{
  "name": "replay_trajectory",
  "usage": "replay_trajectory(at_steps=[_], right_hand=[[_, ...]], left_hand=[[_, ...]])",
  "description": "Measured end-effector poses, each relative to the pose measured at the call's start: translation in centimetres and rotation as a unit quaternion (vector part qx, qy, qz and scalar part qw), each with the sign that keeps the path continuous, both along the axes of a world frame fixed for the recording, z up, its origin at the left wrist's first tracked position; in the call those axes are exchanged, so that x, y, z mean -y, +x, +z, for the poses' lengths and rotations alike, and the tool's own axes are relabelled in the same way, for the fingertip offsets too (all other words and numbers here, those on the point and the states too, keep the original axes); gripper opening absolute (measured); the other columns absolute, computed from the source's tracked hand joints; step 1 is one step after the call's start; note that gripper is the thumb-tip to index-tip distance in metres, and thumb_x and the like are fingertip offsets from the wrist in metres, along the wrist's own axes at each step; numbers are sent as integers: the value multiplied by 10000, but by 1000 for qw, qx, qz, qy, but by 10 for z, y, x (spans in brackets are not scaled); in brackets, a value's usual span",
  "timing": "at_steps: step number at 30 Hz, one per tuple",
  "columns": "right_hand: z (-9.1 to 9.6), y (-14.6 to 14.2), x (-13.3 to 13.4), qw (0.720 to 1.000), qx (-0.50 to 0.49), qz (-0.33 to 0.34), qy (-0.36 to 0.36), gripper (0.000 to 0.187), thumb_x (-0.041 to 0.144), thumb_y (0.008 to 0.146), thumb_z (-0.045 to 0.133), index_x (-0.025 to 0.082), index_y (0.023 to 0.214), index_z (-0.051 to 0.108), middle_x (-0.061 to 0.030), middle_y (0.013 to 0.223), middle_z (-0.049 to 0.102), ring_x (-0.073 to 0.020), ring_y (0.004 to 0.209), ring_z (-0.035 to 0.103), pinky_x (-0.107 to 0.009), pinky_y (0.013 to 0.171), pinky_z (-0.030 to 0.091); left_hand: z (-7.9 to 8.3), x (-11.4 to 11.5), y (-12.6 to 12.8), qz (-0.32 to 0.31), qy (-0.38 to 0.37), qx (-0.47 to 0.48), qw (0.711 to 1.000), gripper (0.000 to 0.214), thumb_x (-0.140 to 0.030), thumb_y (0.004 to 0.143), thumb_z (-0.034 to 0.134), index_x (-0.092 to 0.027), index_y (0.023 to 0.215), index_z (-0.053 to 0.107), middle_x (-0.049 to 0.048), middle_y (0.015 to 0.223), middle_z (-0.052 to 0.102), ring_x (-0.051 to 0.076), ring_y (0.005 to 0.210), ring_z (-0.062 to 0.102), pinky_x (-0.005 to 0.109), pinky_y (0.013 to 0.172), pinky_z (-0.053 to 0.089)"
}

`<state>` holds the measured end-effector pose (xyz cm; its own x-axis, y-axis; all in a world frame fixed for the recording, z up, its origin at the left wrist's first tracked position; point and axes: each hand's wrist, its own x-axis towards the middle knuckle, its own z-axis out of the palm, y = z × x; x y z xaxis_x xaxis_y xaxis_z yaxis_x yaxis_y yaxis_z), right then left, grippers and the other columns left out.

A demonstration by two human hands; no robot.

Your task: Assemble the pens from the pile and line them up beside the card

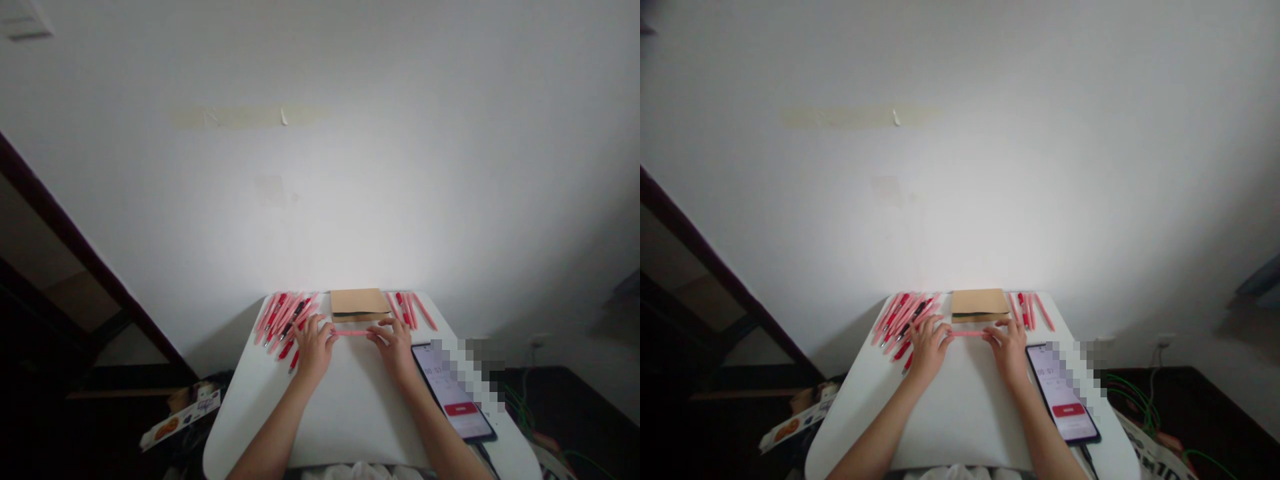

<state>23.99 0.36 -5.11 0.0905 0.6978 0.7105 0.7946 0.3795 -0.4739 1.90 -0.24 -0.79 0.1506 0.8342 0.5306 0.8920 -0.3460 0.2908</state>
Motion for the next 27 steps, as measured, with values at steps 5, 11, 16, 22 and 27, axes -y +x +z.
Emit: replay_trajectory(at_steps=[5,11,16,22,27], right_hand=[[4,-2,2,1000,-3,0,-5,242,421,931,580,308,904,792,-94,1024,628,-278,1032,522,-462,882,455],[6,-2,3,1000,-2,-3,-18,303,426,954,531,297,893,798,-98,1015,629,-281,1028,521,-469,893,439],[4,-2,2,1000,-3,-7,-8,268,398,938,562,281,893,799,-102,1013,625,-279,1024,518,-462,886,449],[4,-2,3,1000,9,-9,-5,180,366,903,622,306,902,791,-89,1022,621,-274,1022,523,-453,867,461],[5,-2,3,1000,12,-8,-11,179,373,904,618,317,915,788,-87,1021,620,-276,1023,522,-462,871,455]], left_hand=[[1,0,1,9,1,-1,1000,114,-243,925,562,-261,908,673,73,1226,627,272,1222,543,731,1104,219],[-1,-1,1,17,3,-4,1000,147,-236,932,541,-241,869,674,78,1221,630,270,1202,552,739,1104,203],[-4,-2,-1,4,18,6,1000,140,-340,928,569,-265,972,679,83,1231,629,288,1214,544,715,1092,247],[-4,-2,-2,-10,25,7,1000,125,-315,886,633,-272,992,682,79,1234,624,289,1209,543,685,1109,233],[-2,-2,-1,-14,13,14,1000,102,-297,913,592,-258,914,686,82,1221,626,279,1202,545,688,1102,225]])
